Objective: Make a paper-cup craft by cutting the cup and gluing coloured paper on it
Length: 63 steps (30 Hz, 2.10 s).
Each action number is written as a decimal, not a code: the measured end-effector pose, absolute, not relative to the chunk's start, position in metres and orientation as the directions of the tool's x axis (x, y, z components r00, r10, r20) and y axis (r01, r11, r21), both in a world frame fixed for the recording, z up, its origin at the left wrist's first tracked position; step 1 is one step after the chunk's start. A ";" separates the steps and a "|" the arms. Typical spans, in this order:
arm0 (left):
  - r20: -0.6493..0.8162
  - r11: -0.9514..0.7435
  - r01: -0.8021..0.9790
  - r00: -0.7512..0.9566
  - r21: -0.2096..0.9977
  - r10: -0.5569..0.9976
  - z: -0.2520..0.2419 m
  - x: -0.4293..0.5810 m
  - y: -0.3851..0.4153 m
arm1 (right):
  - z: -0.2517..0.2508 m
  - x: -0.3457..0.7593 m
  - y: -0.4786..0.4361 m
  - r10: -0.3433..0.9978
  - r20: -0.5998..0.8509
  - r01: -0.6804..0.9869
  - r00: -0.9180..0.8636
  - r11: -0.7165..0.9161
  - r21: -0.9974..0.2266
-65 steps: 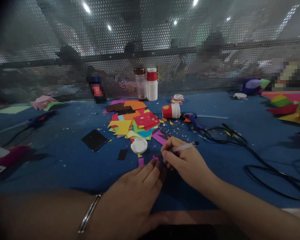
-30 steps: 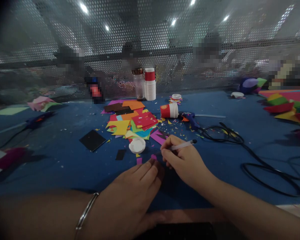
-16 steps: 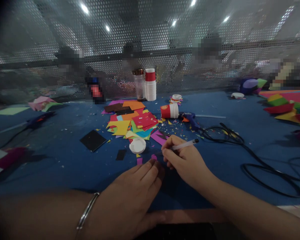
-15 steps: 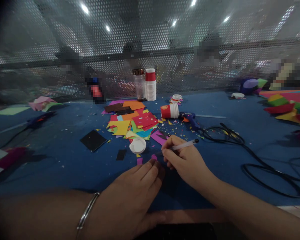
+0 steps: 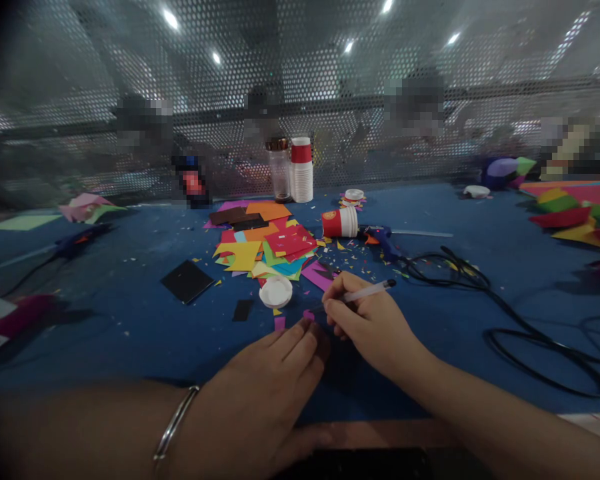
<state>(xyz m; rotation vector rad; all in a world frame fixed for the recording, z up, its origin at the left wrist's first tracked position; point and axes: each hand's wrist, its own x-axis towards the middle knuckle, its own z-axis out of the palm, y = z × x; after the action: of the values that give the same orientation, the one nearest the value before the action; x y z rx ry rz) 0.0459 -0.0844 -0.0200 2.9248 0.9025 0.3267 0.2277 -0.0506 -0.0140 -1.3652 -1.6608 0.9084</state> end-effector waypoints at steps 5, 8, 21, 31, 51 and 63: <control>0.202 -0.833 0.542 0.808 0.109 0.553 -0.020 0.046 -0.085 | -0.013 0.228 -0.050 0.987 0.113 0.428 -0.114 0.152 -0.891; 0.188 -0.834 0.540 0.813 0.112 0.551 -0.019 0.046 -0.085 | -0.013 0.229 -0.050 0.986 0.115 0.438 -0.120 0.157 -0.885; 0.168 -0.832 0.545 0.814 0.107 0.555 -0.019 0.046 -0.085 | -0.012 0.228 -0.051 0.988 0.117 0.437 -0.102 0.150 -0.887; 0.196 -0.833 0.543 0.810 0.104 0.553 -0.019 0.047 -0.084 | -0.013 0.228 -0.050 0.990 0.115 0.425 -0.086 0.141 -0.894; 0.113 -0.837 0.541 0.829 0.082 0.548 -0.015 0.047 -0.084 | -0.012 0.226 -0.050 0.991 0.098 0.402 -0.094 0.127 -0.907; 0.105 -0.829 0.550 0.823 0.095 0.558 -0.016 0.049 -0.084 | -0.016 0.228 -0.049 0.984 0.115 0.408 -0.136 0.161 -0.899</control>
<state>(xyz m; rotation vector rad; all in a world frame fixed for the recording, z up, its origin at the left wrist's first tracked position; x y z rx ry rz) 0.0486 -0.0840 -0.0156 2.9412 0.8951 0.1986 0.2279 -0.0486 -0.0161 -1.3495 -1.6687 0.9452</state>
